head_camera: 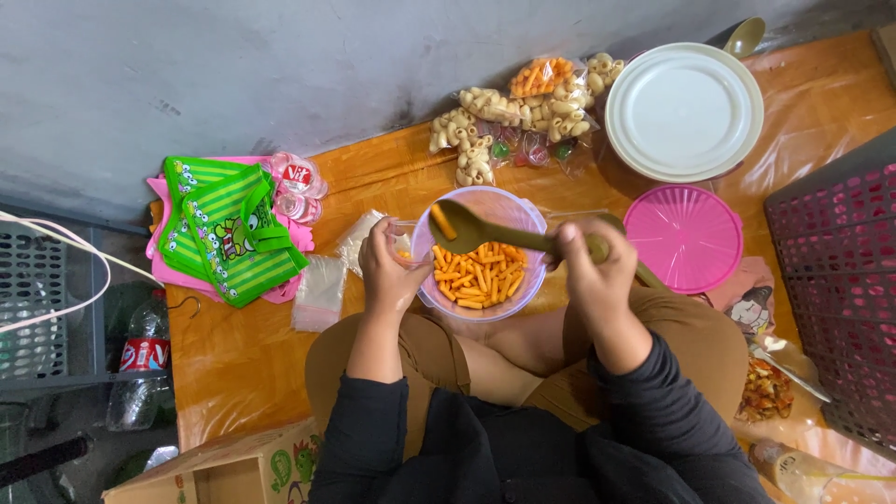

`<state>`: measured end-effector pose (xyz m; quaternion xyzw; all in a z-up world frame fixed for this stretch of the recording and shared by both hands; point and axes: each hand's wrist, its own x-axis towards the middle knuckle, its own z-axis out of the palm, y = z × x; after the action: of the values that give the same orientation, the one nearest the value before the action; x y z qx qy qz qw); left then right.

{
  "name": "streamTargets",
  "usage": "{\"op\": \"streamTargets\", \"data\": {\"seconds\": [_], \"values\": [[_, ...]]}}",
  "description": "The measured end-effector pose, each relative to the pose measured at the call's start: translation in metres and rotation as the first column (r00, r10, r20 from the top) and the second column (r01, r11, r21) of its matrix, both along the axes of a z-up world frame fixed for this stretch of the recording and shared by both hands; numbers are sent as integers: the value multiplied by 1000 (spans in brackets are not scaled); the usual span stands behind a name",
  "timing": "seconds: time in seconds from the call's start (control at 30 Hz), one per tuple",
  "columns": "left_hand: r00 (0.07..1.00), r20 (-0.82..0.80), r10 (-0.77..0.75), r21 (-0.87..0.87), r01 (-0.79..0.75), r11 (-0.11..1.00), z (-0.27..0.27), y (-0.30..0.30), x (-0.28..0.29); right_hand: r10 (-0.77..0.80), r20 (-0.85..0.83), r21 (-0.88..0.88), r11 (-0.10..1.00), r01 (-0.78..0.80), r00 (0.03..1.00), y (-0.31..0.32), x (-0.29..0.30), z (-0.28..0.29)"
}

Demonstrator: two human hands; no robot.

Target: Packing orange stick snacks from a bowl into small plastic bags using a spoon and hands.

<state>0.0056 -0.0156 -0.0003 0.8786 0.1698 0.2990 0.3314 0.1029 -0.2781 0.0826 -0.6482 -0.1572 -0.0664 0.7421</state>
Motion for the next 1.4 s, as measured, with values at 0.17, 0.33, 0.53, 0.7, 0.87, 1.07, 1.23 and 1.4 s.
{"op": "streamTargets", "data": {"seconds": [0.17,0.33,0.53,0.7,0.87,1.07,1.23,1.4], "values": [[1000,18,-4,-3,4,1000,-3,1,3,95,375,-249,969,2,922,9,-20,23],[999,37,-8,-126,12,992,-4,4,-1,32,476,-234,968,92,879,0,5,-9],[999,41,24,-295,-11,955,-8,6,0,404,49,-596,745,-298,913,1,22,-30],[998,56,27,-377,-4,926,-5,4,-2,582,-264,-613,515,-599,769,30,12,-31],[998,54,34,-399,-10,917,-5,8,2,543,-321,-631,488,-603,776,41,12,-67],[999,42,23,-382,-5,924,-2,8,4,293,-579,-473,639,-606,761,30,29,-92],[998,47,31,-387,-11,922,-4,10,3,206,-676,-382,723,-576,708,26,37,-104],[998,50,44,-383,-21,924,3,6,3,209,-403,-607,667,-431,891,27,25,-72]]}}
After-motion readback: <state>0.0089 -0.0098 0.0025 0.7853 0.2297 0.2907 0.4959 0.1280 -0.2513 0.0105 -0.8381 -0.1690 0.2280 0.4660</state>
